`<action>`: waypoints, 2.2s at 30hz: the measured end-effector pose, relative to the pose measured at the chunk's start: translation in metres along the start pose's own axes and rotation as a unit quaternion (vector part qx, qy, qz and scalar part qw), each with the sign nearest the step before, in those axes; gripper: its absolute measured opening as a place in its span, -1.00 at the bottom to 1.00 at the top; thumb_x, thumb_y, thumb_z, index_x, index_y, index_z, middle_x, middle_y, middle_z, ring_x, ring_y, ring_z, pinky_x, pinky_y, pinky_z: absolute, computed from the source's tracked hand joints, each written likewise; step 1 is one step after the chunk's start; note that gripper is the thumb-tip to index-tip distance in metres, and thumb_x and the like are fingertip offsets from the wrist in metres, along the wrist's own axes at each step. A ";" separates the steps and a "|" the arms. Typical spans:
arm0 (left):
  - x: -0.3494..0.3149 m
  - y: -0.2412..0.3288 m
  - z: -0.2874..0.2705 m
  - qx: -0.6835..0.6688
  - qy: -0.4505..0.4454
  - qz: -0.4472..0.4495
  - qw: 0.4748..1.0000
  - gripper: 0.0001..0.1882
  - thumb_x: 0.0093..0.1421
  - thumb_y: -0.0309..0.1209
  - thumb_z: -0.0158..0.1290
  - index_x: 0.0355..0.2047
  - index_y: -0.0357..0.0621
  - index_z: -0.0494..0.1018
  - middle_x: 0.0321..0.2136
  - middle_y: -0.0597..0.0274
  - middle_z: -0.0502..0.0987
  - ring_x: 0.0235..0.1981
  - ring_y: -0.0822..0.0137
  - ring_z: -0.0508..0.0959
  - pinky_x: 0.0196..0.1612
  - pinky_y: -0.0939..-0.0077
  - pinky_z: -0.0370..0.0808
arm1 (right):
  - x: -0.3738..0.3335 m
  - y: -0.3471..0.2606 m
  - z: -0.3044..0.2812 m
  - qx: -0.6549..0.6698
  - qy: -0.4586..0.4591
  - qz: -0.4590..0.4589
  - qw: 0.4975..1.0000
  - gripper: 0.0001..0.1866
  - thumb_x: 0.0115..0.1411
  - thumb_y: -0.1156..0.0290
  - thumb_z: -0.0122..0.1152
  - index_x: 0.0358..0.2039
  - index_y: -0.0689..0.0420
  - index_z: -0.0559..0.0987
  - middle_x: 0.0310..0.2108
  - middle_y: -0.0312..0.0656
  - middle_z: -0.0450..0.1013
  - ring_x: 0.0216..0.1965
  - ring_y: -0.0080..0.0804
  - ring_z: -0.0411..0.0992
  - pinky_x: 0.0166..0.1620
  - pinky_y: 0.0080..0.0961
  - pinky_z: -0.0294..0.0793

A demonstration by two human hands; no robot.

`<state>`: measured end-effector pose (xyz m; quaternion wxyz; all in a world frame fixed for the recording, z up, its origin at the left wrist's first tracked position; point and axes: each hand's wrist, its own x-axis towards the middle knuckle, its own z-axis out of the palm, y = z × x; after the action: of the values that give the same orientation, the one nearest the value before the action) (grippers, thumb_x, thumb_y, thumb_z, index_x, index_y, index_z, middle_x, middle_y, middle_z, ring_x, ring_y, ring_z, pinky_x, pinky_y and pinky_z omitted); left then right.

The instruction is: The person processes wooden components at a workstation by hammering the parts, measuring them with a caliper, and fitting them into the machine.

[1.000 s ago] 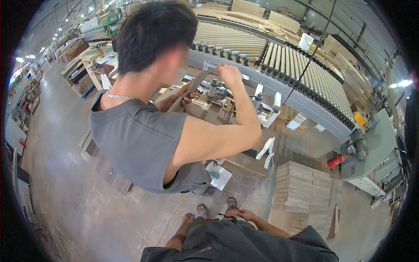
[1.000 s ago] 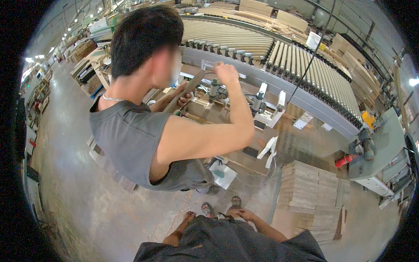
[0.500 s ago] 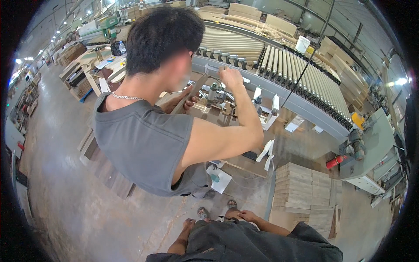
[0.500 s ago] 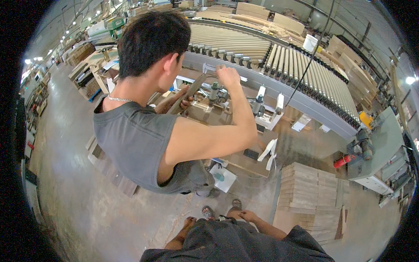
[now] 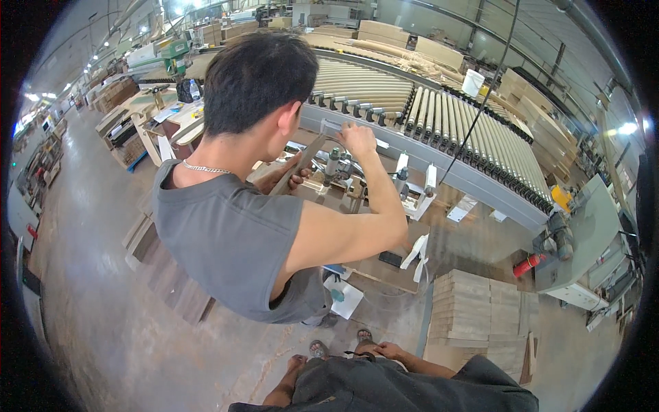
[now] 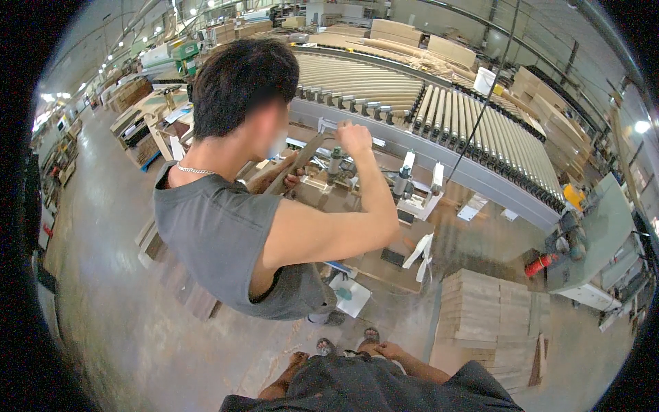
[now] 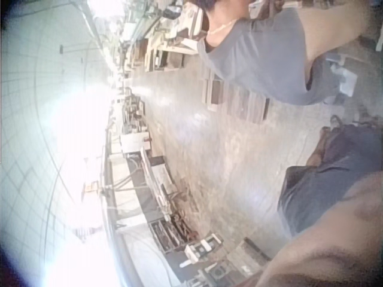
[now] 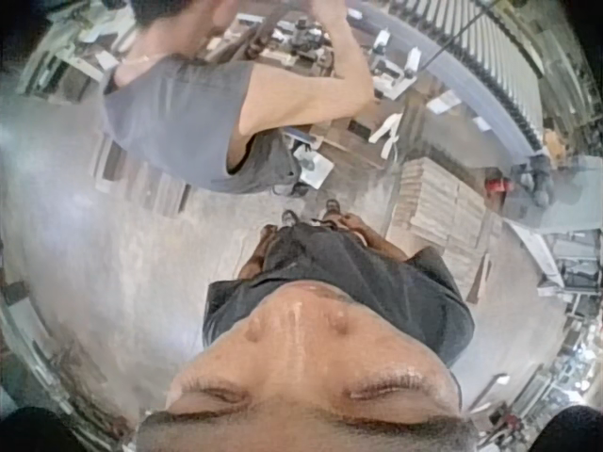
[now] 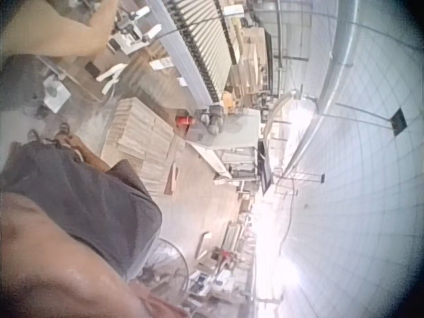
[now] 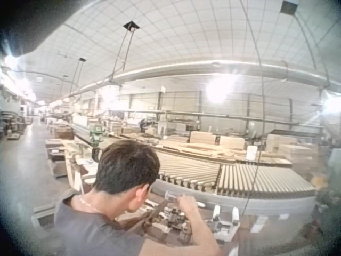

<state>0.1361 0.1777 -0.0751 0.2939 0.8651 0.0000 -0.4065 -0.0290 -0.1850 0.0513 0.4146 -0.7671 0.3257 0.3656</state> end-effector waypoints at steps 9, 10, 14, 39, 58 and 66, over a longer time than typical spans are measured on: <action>-0.004 0.017 -0.009 0.006 -0.001 0.031 1.000 -0.57 0.02 -0.05 0.05 -0.25 -0.10 0.51 -0.34 -0.01 0.56 -0.22 0.05 0.54 -0.13 0.29 0.44 | 0.026 0.022 0.002 -0.018 -0.001 -0.024 1.000 -0.40 0.12 -0.15 -0.07 -0.09 0.11 0.50 -0.13 -0.05 0.45 -0.08 -0.14 0.39 -0.03 -0.40 0.33; -0.004 0.022 -0.009 -0.002 -0.008 0.014 1.000 -0.57 0.02 -0.05 0.05 -0.24 -0.11 0.51 -0.33 -0.02 0.56 -0.21 0.06 0.53 -0.12 0.29 0.44 | 0.027 0.023 0.002 -0.020 -0.003 -0.019 1.000 -0.41 0.12 -0.15 -0.07 -0.09 0.11 0.50 -0.13 -0.05 0.45 -0.08 -0.14 0.39 -0.03 -0.39 0.33; -0.008 0.025 -0.012 -0.008 -0.013 0.004 1.000 -0.57 0.02 -0.07 0.06 -0.21 -0.10 0.51 -0.28 -0.02 0.55 -0.16 0.07 0.52 -0.09 0.28 0.43 | 0.018 0.015 0.001 -0.016 -0.002 -0.007 1.000 -0.41 0.12 -0.14 -0.05 -0.10 0.12 0.50 -0.13 -0.05 0.46 -0.08 -0.14 0.39 -0.02 -0.37 0.33; -0.005 0.009 -0.015 -0.004 -0.021 0.008 1.000 -0.57 0.04 -0.04 0.04 -0.24 -0.12 0.51 -0.22 -0.04 0.52 -0.11 0.06 0.49 -0.05 0.29 0.39 | 0.020 0.019 0.016 0.004 0.052 -0.065 0.997 -0.42 0.11 -0.13 -0.05 -0.17 0.14 0.53 -0.19 -0.02 0.48 -0.14 -0.13 0.42 -0.07 -0.36 0.35; -0.002 0.000 -0.014 -0.014 -0.022 -0.054 0.998 -0.55 0.01 -0.03 0.06 -0.19 -0.05 0.51 -0.21 -0.04 0.51 -0.10 0.07 0.48 -0.03 0.28 0.39 | 0.027 0.019 0.019 -0.017 0.056 -0.079 0.995 -0.46 0.12 -0.08 -0.04 -0.17 0.15 0.53 -0.24 -0.04 0.49 -0.17 -0.19 0.43 -0.09 -0.42 0.36; -0.006 -0.001 -0.010 -0.034 0.016 0.028 0.999 -0.50 0.02 0.03 0.08 -0.31 -0.20 0.52 -0.41 -0.01 0.57 -0.30 0.13 0.57 -0.21 0.25 0.45 | 0.014 0.008 0.010 -0.021 0.059 -0.077 0.995 -0.46 0.11 -0.08 -0.04 -0.14 0.12 0.52 -0.15 -0.05 0.46 -0.09 -0.14 0.40 -0.04 -0.40 0.35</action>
<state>0.1392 0.1852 -0.0662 0.3341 0.8609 -0.0061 -0.3837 -0.0311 -0.1828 0.0328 0.4052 -0.8186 0.2817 0.2939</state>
